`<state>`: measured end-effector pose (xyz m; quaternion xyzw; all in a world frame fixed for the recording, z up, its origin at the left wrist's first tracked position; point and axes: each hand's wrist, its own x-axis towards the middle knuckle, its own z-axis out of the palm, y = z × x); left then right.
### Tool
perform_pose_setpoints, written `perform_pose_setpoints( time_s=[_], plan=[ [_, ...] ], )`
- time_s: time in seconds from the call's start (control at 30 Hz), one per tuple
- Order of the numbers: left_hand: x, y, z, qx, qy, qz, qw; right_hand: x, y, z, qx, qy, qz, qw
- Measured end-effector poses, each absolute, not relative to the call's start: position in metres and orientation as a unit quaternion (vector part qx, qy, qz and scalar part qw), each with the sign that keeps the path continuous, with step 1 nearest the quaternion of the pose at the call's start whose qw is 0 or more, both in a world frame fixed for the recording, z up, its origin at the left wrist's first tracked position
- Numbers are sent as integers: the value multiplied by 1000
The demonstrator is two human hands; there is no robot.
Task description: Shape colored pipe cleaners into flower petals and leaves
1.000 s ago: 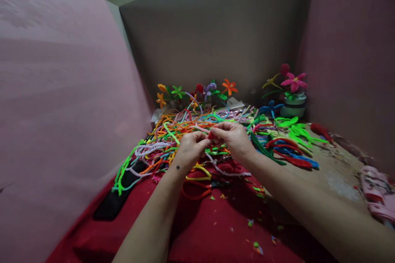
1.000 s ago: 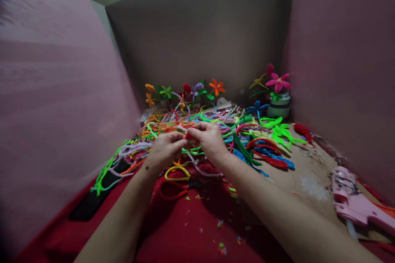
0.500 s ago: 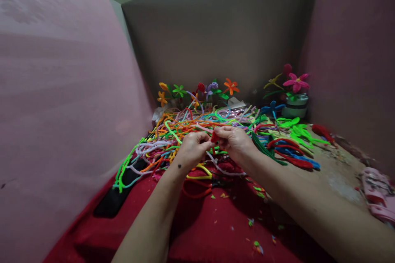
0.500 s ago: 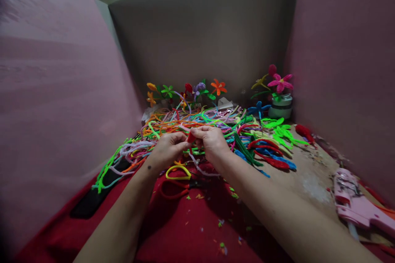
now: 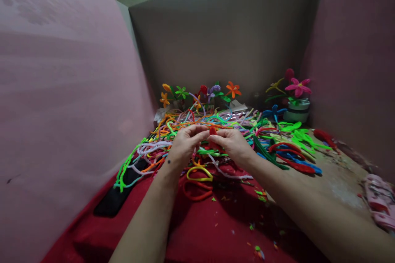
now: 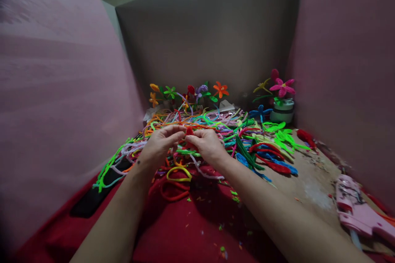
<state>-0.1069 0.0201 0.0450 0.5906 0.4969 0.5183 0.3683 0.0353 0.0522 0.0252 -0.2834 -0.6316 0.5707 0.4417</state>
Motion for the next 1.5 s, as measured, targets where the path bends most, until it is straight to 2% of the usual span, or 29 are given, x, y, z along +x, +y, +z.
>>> perform_pose_setpoints(
  time_s=[0.1, 0.2, 0.33, 0.5, 0.7, 0.8, 0.97, 1.03, 1.1, 1.2, 1.3, 1.4, 1.5],
  plan=[
    [-111, 20, 43, 571, 451, 513, 455, 34, 52, 24, -276, -635, 591, 413],
    [-111, 20, 41, 553, 429, 513, 497, 35, 56, 18, -282, -651, 585, 393],
    [-104, 21, 39, 537, 430, 529, 496, 37, 61, 10, -297, -647, 579, 397],
    [-96, 25, 32, 521, 432, 583, 449, 36, 63, 10, -246, -587, 660, 399],
    [-104, 23, 36, 555, 441, 494, 504, 39, 62, 18, -284, -617, 624, 386],
    [-101, 21, 39, 592, 485, 494, 413, 39, 61, 18, -281, -619, 627, 381],
    [-87, 22, 30, 671, 537, 502, 99, 35, 61, 11, -296, -590, 641, 392],
    [-85, 23, 27, 673, 538, 504, 59, 34, 61, 11, -309, -570, 645, 405],
    [-87, 23, 29, 652, 546, 507, 140, 34, 60, 13, -315, -549, 654, 415],
    [-96, 24, 36, 609, 552, 462, 333, 36, 63, 15, -319, -507, 678, 427],
    [-102, 24, 39, 617, 567, 368, 403, 38, 68, 14, -321, -486, 688, 433],
    [-100, 24, 35, 656, 601, 336, 309, 38, 70, 11, -326, -503, 669, 440],
    [-93, 22, 25, 710, 593, 369, 88, 35, 68, 8, -351, -518, 628, 463]
  ],
)
